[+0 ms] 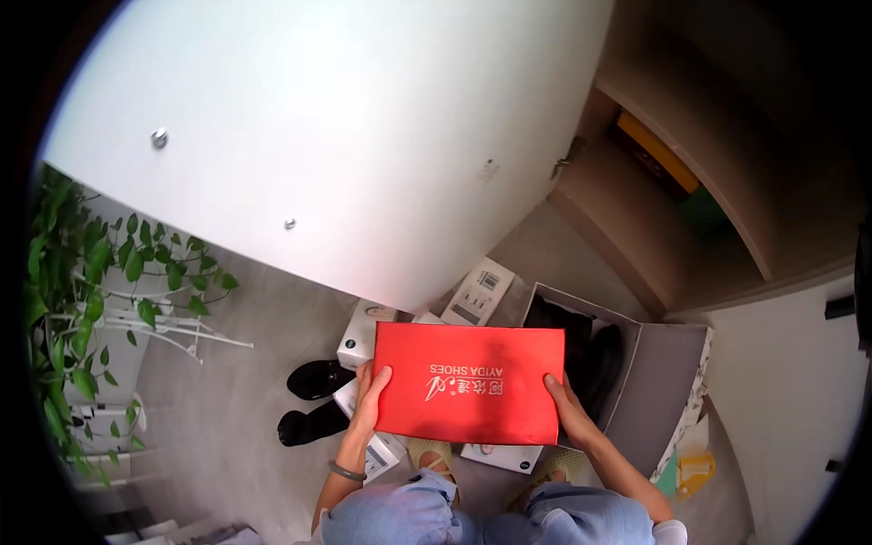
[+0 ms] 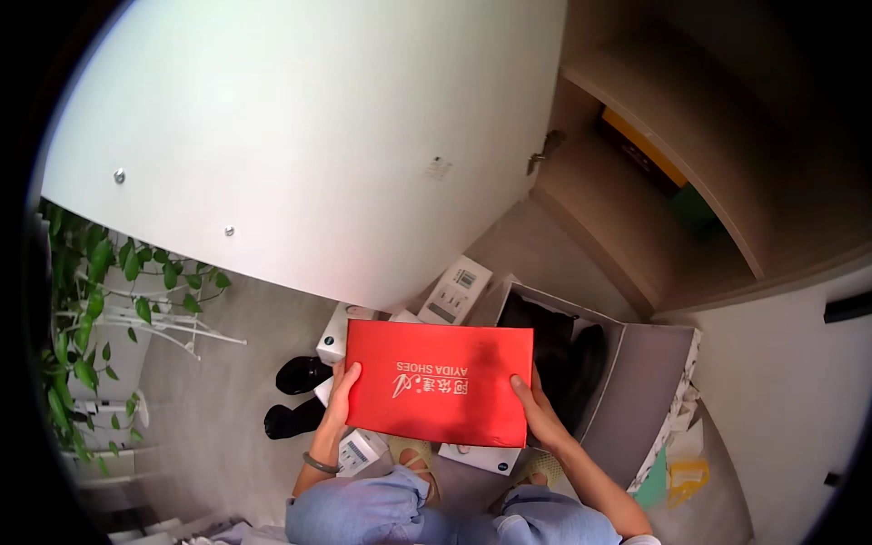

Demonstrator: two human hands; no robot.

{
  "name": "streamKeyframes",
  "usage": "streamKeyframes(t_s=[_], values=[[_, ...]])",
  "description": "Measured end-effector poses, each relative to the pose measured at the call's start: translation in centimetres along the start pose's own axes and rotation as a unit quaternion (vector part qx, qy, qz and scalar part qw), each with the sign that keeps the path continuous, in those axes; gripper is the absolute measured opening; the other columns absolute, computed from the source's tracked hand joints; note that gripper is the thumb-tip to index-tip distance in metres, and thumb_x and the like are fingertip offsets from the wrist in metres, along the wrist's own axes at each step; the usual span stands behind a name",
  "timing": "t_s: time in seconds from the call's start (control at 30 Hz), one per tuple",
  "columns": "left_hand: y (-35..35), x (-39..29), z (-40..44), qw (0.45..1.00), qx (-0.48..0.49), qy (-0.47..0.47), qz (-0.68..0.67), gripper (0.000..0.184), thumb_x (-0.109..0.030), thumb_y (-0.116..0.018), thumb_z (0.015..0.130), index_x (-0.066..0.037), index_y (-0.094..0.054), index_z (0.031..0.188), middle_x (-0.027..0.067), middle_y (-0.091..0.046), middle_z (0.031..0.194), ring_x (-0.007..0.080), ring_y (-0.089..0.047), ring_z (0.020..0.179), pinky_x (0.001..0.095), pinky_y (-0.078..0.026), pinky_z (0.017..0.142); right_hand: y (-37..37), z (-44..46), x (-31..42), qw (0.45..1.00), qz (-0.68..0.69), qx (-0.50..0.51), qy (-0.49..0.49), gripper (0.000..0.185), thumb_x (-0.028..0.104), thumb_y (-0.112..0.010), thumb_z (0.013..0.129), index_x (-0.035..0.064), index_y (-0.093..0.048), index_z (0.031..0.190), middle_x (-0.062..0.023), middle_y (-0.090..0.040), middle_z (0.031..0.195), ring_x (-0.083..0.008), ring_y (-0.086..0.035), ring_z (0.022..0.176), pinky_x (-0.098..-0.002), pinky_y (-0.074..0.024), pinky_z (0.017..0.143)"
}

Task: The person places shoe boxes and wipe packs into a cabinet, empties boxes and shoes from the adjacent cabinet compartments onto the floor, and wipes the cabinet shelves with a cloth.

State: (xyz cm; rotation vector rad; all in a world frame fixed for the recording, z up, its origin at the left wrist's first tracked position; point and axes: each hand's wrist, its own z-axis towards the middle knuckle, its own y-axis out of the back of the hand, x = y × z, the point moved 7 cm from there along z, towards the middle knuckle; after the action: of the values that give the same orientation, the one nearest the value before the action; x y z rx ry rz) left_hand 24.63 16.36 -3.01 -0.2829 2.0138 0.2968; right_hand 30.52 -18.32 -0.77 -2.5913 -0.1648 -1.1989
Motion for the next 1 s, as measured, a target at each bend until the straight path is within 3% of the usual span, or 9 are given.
streamKeyframes(t_s=[0.07,0.17,0.23,0.3,0.37,0.53,0.8,0.9,1.0], values=[[-0.6,1.4,-0.3,0.987,0.035,0.08,-0.132,0.057,-0.038,-0.052,0.098,-0.001,-0.042,0.139,0.0125,-0.04,0.139,0.0215,-0.038,0.13,0.0338,-0.033,0.108,0.5,0.6,-1.1,0.999,0.033,0.012,0.008,0.084,0.048,-0.055,0.094,0.0025,-0.016,0.153,-0.0179,-0.027,0.155,-0.0256,-0.025,0.144,-0.0352,-0.0224,0.116],[-1.0,1.8,-1.2,0.983,0.036,0.084,-0.157,0.059,-0.037,-0.053,0.097,-0.005,-0.036,0.144,0.0115,-0.049,0.138,0.0219,-0.05,0.125,0.0339,-0.045,0.102,1.3,0.9,-1.9,0.997,0.073,0.018,0.014,0.086,0.045,-0.058,0.093,0.0056,-0.014,0.154,-0.0161,-0.028,0.154,-0.0253,-0.028,0.142,-0.0356,-0.0244,0.115],[-0.9,1.9,-1.9,0.975,0.047,0.107,-0.189,0.06,-0.035,-0.054,0.097,-0.006,-0.034,0.146,0.013,-0.048,0.139,0.0221,-0.049,0.126,0.0352,-0.045,0.102,1.1,0.0,-1.9,0.992,0.119,0.032,0.008,0.085,0.044,-0.059,0.092,0.0054,-0.015,0.154,-0.0151,-0.031,0.152,-0.0254,-0.032,0.139,-0.037,-0.0279,0.113],[-1.7,1.3,-3.2,0.961,0.106,0.139,-0.214,0.074,-0.035,-0.06,0.092,-0.006,-0.023,0.15,0.0139,-0.036,0.146,0.0243,-0.035,0.136,0.0361,-0.032,0.11,1.1,-0.7,-2.0,0.991,0.131,0.039,0.013,0.083,0.043,-0.06,0.091,0.0042,-0.02,0.152,-0.0147,-0.035,0.149,-0.0257,-0.036,0.136,-0.0384,-0.0316,0.111],[-2.0,-0.5,-4.1,0.969,0.126,0.111,-0.179,0.08,-0.03,-0.065,0.088,-0.007,-0.021,0.15,0.0141,-0.035,0.147,0.0253,-0.033,0.137,0.0367,-0.03,0.111,1.9,-1.3,-2.5,0.993,0.111,0.022,0.024,0.083,0.045,-0.063,0.087,0.0022,-0.026,0.148,-0.0172,-0.043,0.142,-0.0273,-0.046,0.128,-0.0401,-0.0403,0.105],[-3.0,-2.5,-5.2,0.979,0.161,0.044,-0.114,0.101,-0.014,-0.077,0.074,-0.007,-0.014,0.152,0.0139,-0.036,0.146,0.0265,-0.034,0.137,0.038,-0.028,0.113,3.7,-2.9,-1.5,0.994,0.108,0.016,0.026,0.083,0.041,-0.067,0.083,-0.0023,-0.031,0.143,-0.0174,-0.048,0.137,-0.0275,-0.05,0.124,-0.0396,-0.0426,0.103],[-1.3,0.7,-6.1,0.96,0.205,0.103,-0.161,0.087,-0.014,-0.072,0.073,-0.002,-0.029,0.147,0.0142,-0.045,0.14,0.0272,-0.041,0.133,0.0384,-0.035,0.109,2.4,-4.8,1.8,0.989,0.107,0.08,0.063,0.105,0.047,-0.076,0.071,-0.0004,-0.026,0.149,-0.0142,-0.044,0.142,-0.0257,-0.043,0.13,-0.0388,-0.0325,0.11],[3.3,0.9,-6.7,0.882,0.119,0.029,-0.455,0.073,-0.009,-0.062,0.073,-0.001,-0.038,0.142,0.0174,-0.05,0.138,0.0329,-0.053,0.123,0.0445,-0.044,0.104,-2.0,-5.3,5.9,0.964,0.117,0.2,0.13,0.107,0.048,-0.075,0.073,-0.0006,-0.021,0.151,-0.0138,-0.04,0.144,-0.0249,-0.042,0.131,-0.0388,-0.0311,0.11],[9.7,0.1,-9.6,0.885,0.077,-0.049,-0.456,0.069,-0.013,-0.062,0.075,-0.001,-0.042,0.14,0.0177,-0.053,0.135,0.0349,-0.056,0.119,0.0465,-0.046,0.102,-3.9,-4.6,7.5,0.949,0.049,0.282,0.129,0.098,0.045,-0.071,0.078,-0.0018,-0.023,0.151,-0.0148,-0.04,0.143,-0.0235,-0.044,0.127,-0.0371,-0.0335,0.106]])
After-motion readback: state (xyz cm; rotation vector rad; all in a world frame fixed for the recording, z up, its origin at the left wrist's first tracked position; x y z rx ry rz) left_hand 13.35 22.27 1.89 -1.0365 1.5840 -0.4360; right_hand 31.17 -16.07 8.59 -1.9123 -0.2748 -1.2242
